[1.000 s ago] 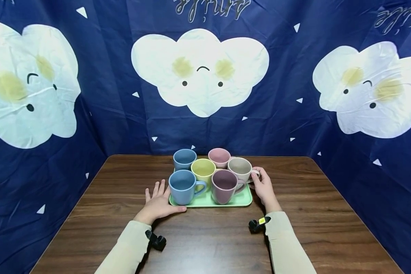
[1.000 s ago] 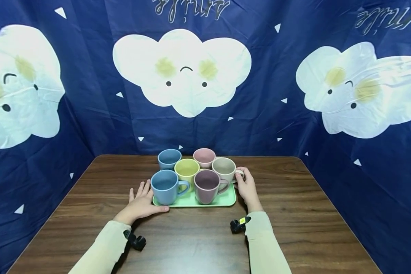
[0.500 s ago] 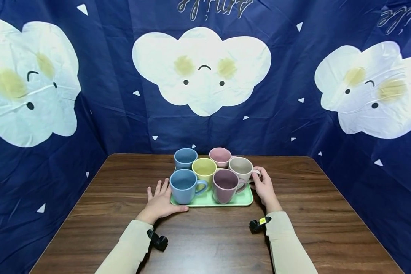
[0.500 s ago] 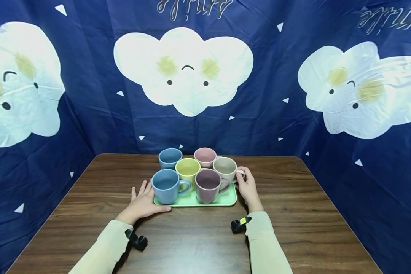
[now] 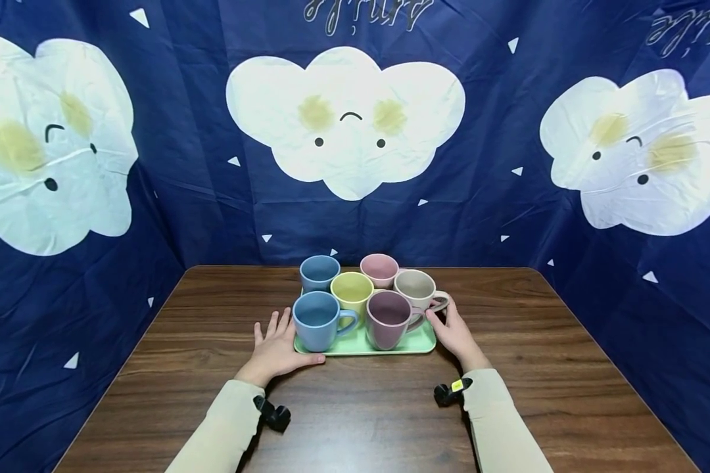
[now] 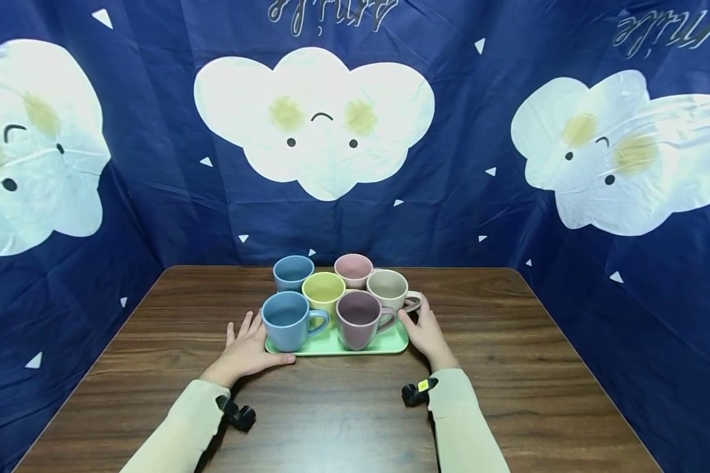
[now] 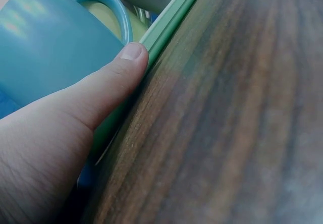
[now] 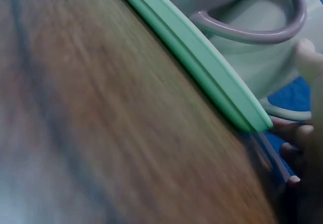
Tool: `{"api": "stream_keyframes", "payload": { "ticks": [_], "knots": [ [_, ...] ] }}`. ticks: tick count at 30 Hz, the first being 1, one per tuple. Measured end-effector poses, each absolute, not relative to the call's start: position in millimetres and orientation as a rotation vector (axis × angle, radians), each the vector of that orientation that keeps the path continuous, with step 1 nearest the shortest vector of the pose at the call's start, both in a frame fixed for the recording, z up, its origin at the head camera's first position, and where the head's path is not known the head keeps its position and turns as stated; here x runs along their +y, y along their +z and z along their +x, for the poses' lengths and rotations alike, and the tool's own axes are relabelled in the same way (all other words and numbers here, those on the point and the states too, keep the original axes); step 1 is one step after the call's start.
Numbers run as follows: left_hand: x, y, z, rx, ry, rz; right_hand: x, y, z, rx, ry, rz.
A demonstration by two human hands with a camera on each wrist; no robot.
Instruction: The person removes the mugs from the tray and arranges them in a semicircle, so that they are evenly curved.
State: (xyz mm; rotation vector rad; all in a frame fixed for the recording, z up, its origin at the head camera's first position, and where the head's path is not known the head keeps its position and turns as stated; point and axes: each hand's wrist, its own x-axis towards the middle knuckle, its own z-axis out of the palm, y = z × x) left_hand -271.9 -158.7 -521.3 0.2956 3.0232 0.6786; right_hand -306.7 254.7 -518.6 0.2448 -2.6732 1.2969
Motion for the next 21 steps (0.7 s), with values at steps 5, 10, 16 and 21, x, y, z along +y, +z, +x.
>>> {"api": "stream_keyframes", "payload": {
  "ticks": [5,10,16,21],
  "knots": [
    [-160,-521,-272,3.026,0.691,0.299,261,-517,-300,-2.836,0.994,0.361],
    [-160,-518,-272,3.033,0.692,0.3,263,-513,-294,-2.954,0.808,0.499],
    [-160,-517,-272,3.022,0.694,0.296,263,-511,-291,-2.951,0.747,0.584],
    [-160,-517,-269,3.001,0.702,0.309,263,-514,-288,-2.973,0.746,0.588]
  ]
}}
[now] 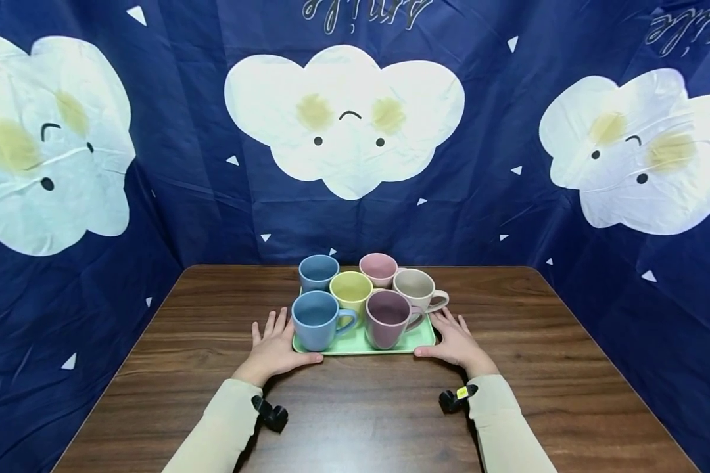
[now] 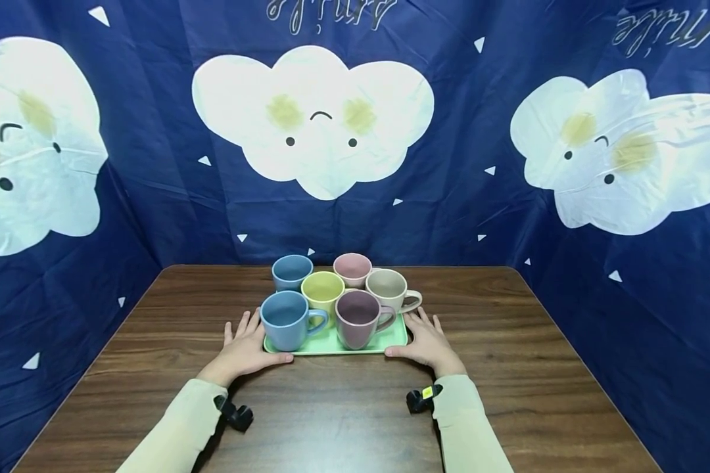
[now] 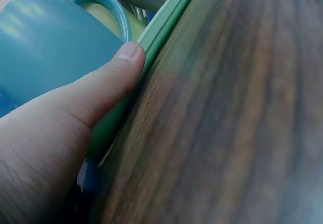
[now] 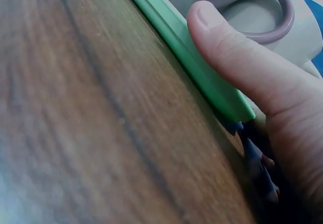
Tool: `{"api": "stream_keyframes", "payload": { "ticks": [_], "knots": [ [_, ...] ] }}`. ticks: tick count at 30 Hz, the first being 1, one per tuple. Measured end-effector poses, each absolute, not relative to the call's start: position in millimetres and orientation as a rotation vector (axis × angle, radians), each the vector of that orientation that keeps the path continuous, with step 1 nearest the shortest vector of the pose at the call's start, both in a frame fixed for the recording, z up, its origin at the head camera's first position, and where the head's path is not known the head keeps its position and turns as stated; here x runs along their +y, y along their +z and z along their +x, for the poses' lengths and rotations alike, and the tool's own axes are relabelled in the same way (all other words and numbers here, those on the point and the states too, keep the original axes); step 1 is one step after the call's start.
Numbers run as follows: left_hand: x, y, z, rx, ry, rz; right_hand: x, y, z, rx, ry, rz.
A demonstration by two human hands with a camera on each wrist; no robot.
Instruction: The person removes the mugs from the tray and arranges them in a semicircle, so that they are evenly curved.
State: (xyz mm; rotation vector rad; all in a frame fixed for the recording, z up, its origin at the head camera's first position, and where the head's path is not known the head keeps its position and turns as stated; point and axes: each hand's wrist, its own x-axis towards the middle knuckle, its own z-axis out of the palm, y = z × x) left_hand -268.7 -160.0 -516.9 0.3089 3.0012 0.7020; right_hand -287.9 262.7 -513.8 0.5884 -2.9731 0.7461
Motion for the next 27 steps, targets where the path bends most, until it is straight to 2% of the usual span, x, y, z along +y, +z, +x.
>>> {"api": "stream_keyframes", "payload": {
  "ticks": [11,27],
  "knots": [
    [-184,-515,-265,2.958,0.715,0.296,241,-516,-288,-2.983,0.772,0.607],
    [-257,-511,-256,2.975,0.801,0.151,157,-520,-295,-2.975,0.688,0.64]
  ]
}}
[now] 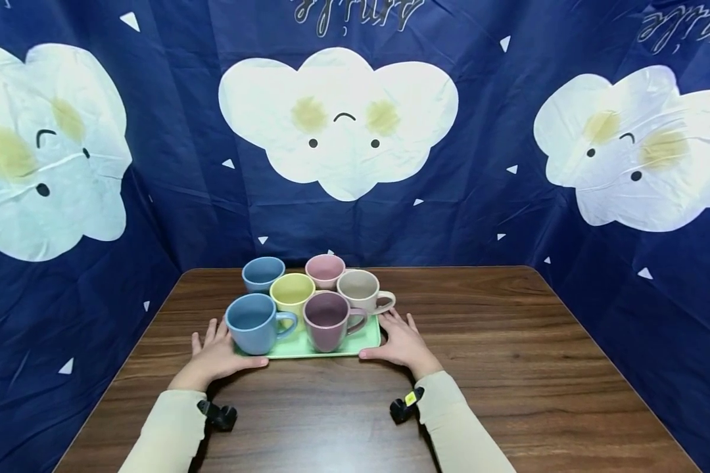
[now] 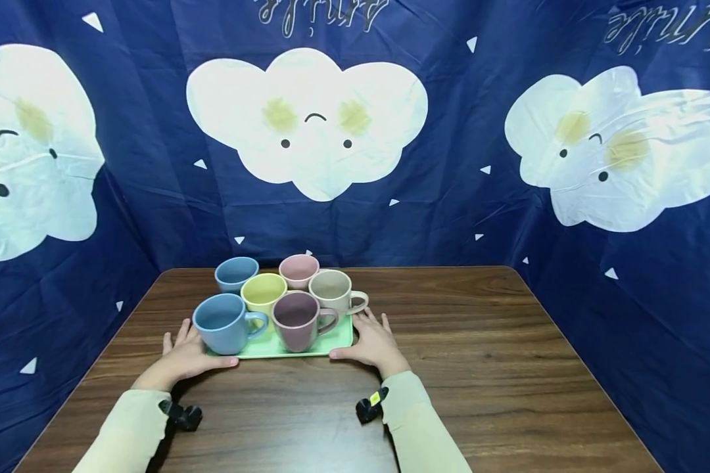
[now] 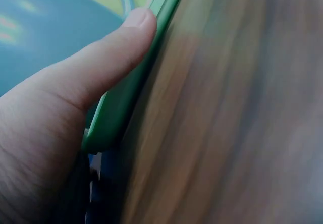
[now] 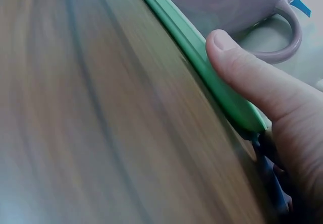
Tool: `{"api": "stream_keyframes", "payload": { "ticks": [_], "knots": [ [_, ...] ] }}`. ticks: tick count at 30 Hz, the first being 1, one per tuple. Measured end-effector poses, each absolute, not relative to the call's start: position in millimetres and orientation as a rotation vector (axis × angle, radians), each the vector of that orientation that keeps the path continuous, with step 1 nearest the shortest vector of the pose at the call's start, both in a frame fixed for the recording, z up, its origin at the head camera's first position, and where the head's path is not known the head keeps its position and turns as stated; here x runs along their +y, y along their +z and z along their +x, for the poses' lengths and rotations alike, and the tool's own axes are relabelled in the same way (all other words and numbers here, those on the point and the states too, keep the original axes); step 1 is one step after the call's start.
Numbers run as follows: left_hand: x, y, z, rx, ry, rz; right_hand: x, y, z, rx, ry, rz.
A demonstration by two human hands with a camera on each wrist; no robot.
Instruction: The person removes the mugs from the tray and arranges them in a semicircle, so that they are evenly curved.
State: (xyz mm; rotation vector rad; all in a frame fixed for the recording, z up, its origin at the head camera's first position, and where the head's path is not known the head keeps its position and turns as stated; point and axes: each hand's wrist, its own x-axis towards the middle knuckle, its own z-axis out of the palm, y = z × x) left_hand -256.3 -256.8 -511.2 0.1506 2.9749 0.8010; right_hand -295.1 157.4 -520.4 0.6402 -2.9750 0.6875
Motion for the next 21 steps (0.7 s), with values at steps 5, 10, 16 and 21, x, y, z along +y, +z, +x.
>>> {"api": "stream_keyframes", "payload": {
  "ticks": [5,10,16,21],
  "knots": [
    [-281,-509,-250,2.955,0.833,0.094,130,-521,-295,-2.975,0.682,0.649],
    [-299,-509,-247,2.945,0.831,0.042,112,-519,-295,-2.973,0.693,0.666],
    [-307,-506,-246,2.93,0.792,0.019,106,-518,-295,-2.967,0.696,0.652],
    [-305,-507,-247,2.945,0.779,0.028,107,-516,-297,-2.914,0.758,0.437]
  ]
}}
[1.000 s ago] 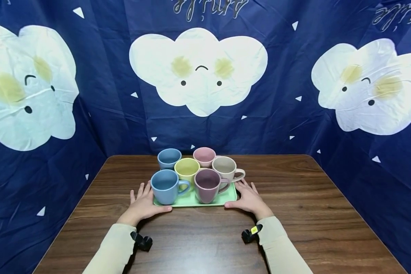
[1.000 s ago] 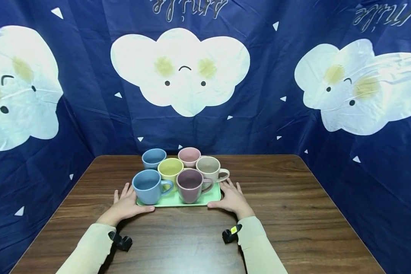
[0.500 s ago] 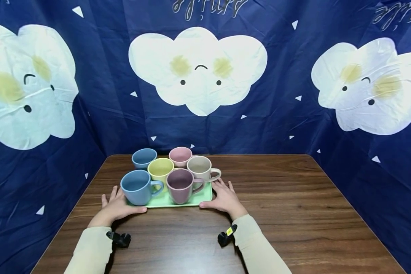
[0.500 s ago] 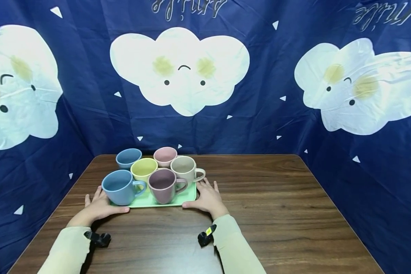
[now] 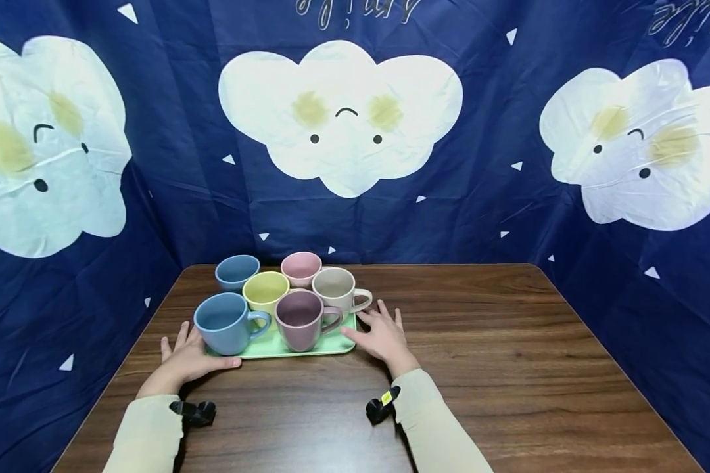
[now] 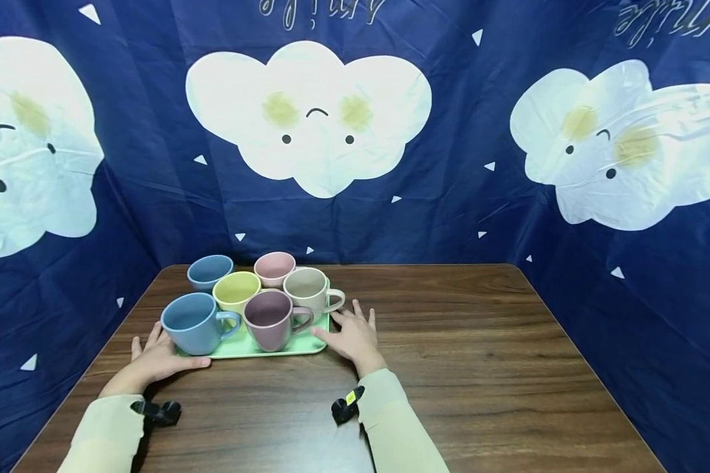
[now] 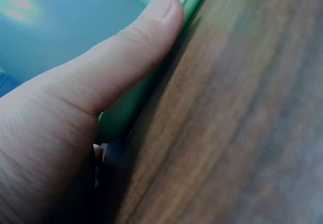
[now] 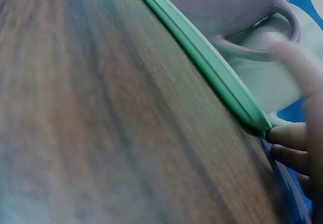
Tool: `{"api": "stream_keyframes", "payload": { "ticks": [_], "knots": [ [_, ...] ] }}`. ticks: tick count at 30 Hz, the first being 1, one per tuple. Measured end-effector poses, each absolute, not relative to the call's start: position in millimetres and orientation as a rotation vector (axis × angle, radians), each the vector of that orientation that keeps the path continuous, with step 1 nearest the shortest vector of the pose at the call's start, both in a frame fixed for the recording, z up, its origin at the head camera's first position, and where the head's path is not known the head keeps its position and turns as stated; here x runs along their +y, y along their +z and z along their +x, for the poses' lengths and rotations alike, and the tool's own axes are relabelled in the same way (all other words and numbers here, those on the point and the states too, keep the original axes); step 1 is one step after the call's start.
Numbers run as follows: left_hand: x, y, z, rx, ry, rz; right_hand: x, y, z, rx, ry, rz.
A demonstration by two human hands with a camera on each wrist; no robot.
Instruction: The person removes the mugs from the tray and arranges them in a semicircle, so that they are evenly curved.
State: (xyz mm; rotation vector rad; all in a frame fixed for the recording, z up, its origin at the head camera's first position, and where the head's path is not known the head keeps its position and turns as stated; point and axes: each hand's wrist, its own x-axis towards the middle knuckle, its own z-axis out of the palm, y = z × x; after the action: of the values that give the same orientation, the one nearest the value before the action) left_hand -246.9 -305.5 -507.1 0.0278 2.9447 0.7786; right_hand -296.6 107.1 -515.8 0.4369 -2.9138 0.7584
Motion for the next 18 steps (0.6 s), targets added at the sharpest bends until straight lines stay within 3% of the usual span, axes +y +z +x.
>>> {"api": "stream_keyframes", "payload": {
  "ticks": [10,18],
  "knots": [
    [-306,-510,-250,2.951,0.771,0.015,111,-511,-304,-2.532,1.272,0.169],
    [-306,-512,-249,2.945,0.77,0.015,107,-511,-316,-2.184,1.744,0.385]
  ]
}}
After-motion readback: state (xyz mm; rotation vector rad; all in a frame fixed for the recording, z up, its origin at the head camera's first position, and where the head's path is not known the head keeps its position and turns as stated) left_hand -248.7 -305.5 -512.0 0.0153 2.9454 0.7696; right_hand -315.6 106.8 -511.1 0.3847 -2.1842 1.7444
